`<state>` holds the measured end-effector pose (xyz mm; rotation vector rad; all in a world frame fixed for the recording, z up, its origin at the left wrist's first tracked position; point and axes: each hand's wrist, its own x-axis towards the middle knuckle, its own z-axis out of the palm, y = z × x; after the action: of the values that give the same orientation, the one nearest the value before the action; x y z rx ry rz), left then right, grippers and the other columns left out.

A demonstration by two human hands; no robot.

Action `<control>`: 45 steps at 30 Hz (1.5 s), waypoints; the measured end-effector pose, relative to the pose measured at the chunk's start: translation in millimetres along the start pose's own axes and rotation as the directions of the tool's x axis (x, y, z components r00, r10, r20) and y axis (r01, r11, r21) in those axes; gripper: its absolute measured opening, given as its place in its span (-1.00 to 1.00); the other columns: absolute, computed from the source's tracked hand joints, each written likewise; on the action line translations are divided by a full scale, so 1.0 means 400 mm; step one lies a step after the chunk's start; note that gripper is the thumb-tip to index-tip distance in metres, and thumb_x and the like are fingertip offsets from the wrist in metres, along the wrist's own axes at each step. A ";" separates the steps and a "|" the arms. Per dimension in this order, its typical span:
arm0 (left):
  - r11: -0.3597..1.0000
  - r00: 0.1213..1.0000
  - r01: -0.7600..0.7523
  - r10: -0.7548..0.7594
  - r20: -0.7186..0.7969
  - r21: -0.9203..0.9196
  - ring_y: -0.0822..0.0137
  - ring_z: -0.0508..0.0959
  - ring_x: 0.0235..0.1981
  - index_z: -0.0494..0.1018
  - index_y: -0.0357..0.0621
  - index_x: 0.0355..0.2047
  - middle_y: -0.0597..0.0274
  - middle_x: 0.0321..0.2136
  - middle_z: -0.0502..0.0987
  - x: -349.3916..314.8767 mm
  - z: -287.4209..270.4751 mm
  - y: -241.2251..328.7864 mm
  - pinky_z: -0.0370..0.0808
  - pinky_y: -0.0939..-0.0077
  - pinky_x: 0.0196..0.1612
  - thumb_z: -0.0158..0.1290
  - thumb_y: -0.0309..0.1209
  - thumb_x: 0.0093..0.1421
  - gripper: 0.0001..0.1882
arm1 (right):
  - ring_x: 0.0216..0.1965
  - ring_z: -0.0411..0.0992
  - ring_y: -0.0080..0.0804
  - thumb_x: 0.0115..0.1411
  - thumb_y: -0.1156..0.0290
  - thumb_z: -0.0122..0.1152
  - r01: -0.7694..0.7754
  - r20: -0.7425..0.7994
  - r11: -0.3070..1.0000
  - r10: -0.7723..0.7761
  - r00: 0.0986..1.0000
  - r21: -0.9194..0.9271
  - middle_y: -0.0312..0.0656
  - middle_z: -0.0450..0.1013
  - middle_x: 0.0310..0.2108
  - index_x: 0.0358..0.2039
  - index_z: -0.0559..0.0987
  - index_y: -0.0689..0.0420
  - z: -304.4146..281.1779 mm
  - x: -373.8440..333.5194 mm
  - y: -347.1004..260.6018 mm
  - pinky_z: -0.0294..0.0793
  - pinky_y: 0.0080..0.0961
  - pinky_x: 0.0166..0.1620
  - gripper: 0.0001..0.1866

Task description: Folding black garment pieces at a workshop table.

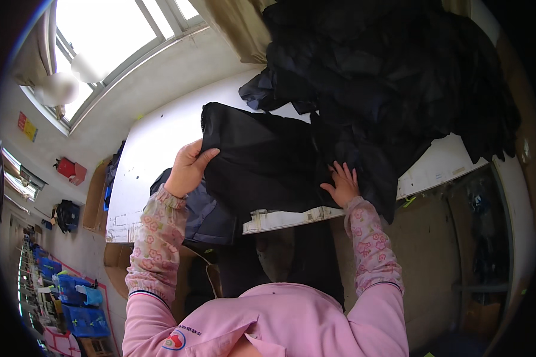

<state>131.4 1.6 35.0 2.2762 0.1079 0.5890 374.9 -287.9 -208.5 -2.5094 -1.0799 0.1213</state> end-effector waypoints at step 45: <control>0.735 0.692 0.384 0.172 0.701 -0.559 0.48 0.47 -0.08 0.39 -0.27 0.05 0.29 -0.14 0.56 -0.217 0.105 0.130 0.39 0.49 0.07 0.36 -0.41 0.01 -0.39 | -0.49 0.51 -0.39 0.19 0.40 0.19 0.670 -0.571 0.654 -0.418 0.706 0.350 -0.16 0.53 -0.46 -0.30 0.58 0.12 -0.484 0.033 -0.517 0.43 -0.53 -0.39 -0.89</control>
<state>67.5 -84.8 13.4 1.5857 -0.3150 -0.3579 289.4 -214.1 51.8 -1.4945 -1.3384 -0.2875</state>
